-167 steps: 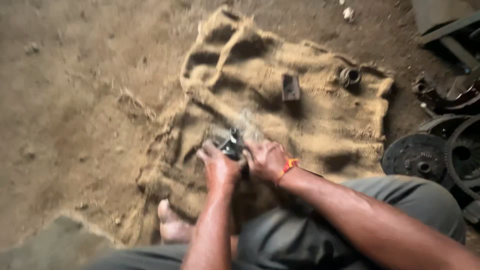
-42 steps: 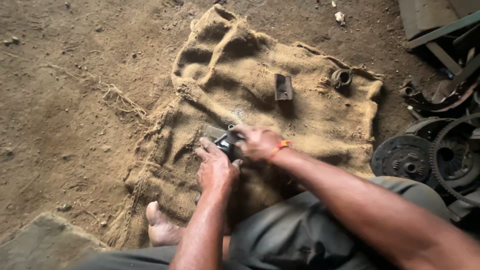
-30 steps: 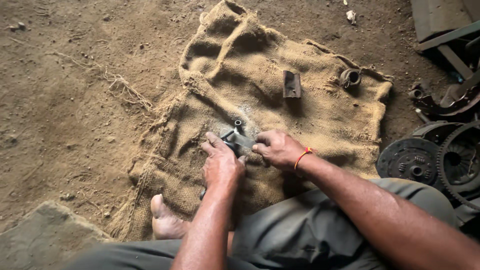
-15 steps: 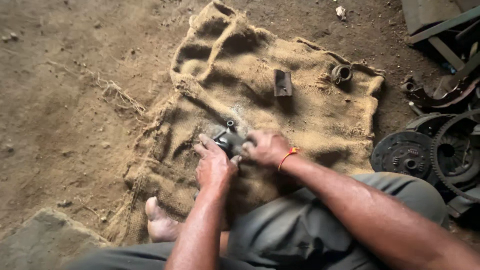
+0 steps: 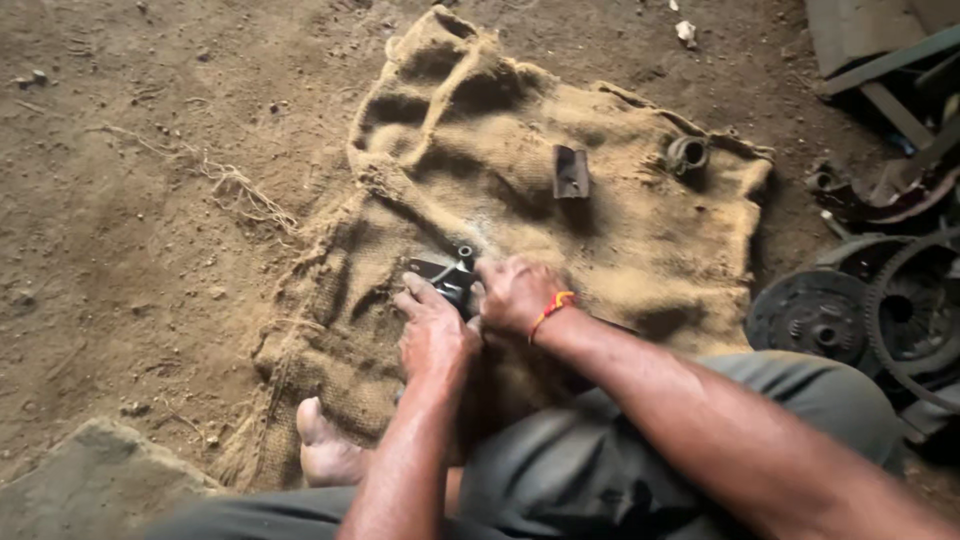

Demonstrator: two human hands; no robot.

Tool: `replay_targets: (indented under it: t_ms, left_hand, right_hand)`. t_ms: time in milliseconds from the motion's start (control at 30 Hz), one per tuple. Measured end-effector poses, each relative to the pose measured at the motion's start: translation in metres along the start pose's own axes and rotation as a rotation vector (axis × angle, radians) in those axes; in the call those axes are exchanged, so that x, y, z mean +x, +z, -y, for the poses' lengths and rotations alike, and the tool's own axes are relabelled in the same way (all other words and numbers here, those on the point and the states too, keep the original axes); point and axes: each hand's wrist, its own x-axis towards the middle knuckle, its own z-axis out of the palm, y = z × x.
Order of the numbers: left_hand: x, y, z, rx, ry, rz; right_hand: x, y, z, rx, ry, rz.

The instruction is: The person sits on the ground and uses a metal file to smooth the edges of a small metal part. The person repeatedly files different sides of the part, rotating it to access various surfaces.

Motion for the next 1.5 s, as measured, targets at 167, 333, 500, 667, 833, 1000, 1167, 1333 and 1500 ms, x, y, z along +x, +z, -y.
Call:
replay_targets:
  t_ms: [167,333,500,667,833,1000,1167,1333,1500]
  left_hand:
    - [-0.010,-0.006,0.000,0.055,0.026,0.012]
    - [-0.005,-0.009,-0.003,0.028,0.013,0.049]
    - [-0.004,0.007,0.006,0.020,0.086,-0.107]
    - [-0.001,0.003,0.003,0.010,0.072,-0.100]
    - [-0.003,-0.001,0.001,0.033,0.053,0.008]
    - [0.002,0.011,0.010,0.057,0.141,-0.136]
    - [-0.001,0.010,0.004,0.027,0.059,-0.027]
    - [-0.005,0.005,0.007,0.005,0.124,-0.112]
    - [-0.001,0.009,0.007,-0.022,0.060,-0.079]
  right_hand:
    - [-0.010,-0.001,-0.020,0.169,0.019,-0.024]
    - [-0.022,0.002,-0.016,0.104,0.157,0.065]
    - [0.010,0.030,-0.028,0.087,0.055,-0.108]
    - [-0.011,0.034,-0.012,0.186,0.153,-0.127]
    - [0.016,0.002,-0.006,0.080,0.199,0.039]
    - [0.020,0.009,0.005,0.176,0.196,-0.001]
    - [0.028,0.000,-0.013,0.080,0.163,0.131]
    - [0.029,0.019,-0.011,0.083,0.087,0.034]
    - [0.045,0.030,-0.028,0.034,0.066,0.047]
